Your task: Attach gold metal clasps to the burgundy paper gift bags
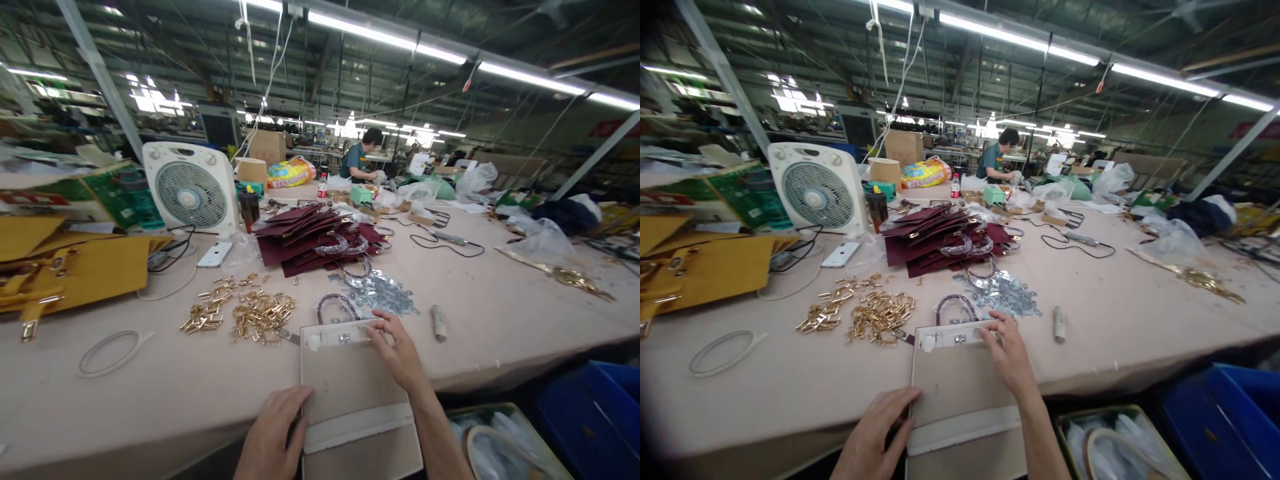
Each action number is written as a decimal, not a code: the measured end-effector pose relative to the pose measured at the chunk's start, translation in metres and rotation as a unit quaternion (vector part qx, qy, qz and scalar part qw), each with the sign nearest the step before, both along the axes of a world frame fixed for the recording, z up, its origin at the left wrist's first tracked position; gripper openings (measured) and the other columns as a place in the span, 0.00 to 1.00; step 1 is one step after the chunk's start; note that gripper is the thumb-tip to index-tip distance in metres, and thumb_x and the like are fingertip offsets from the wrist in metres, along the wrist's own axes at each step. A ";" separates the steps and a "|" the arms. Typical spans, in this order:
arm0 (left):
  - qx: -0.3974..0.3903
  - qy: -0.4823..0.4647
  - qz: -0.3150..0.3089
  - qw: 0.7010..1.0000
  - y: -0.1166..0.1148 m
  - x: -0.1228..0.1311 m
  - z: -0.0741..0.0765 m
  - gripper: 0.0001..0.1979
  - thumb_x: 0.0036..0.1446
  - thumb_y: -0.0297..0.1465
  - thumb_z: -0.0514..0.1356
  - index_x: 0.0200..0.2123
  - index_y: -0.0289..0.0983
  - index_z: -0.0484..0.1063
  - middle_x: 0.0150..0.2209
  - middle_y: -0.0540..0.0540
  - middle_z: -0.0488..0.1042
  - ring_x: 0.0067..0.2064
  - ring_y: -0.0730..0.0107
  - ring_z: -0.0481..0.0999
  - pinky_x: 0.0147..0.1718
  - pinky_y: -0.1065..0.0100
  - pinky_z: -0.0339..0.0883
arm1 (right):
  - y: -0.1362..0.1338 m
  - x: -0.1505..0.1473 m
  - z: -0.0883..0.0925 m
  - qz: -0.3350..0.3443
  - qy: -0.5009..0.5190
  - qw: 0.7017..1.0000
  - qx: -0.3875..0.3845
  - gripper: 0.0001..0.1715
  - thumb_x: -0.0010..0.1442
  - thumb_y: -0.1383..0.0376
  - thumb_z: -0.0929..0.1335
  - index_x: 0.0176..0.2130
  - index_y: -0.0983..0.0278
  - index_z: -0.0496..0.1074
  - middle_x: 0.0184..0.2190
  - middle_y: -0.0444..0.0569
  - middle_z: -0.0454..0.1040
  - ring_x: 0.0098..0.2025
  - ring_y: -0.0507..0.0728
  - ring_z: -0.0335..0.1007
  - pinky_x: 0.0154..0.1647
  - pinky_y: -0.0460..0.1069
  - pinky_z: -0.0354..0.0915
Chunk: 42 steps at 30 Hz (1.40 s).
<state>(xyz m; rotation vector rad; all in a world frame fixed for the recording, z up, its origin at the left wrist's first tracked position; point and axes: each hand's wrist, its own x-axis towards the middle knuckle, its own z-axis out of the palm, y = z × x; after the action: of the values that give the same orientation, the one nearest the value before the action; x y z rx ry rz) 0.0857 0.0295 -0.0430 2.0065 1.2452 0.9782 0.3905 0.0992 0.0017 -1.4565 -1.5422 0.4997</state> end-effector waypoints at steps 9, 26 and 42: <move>0.018 0.005 0.010 1.000 -0.001 0.002 -0.006 0.16 0.65 0.32 0.60 0.55 0.46 0.77 0.53 0.42 0.81 0.53 0.57 0.81 0.51 0.61 0.79 | 0.019 -0.025 -0.007 0.084 -0.078 0.993 -0.030 0.09 0.66 0.60 0.70 0.34 0.59 0.77 0.61 0.54 0.69 0.67 0.66 0.59 0.71 0.65 0.50; 0.003 -0.046 0.008 0.999 0.002 0.000 -0.017 0.18 0.63 0.28 0.61 0.55 0.46 0.77 0.52 0.43 0.81 0.52 0.60 0.81 0.45 0.66 0.81 | 0.021 -0.031 -0.028 0.043 -0.112 0.993 0.021 0.08 0.65 0.60 0.70 0.35 0.58 0.78 0.58 0.54 0.73 0.66 0.65 0.61 0.69 0.64 0.55; -0.052 -0.101 0.027 0.993 0.001 0.003 -0.020 0.15 0.64 0.34 0.62 0.53 0.45 0.80 0.51 0.40 0.81 0.52 0.57 0.80 0.45 0.62 0.81 | 0.031 -0.039 -0.037 0.004 -0.174 0.983 0.060 0.19 0.60 0.54 0.75 0.49 0.57 0.78 0.51 0.52 0.79 0.57 0.67 0.71 0.64 0.64 0.63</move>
<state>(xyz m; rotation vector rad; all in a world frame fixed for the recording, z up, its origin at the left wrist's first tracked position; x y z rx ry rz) 0.0891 0.0307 -0.0628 1.7543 1.2185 1.0906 0.3510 0.1302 -0.0354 -1.4995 -1.8159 0.1547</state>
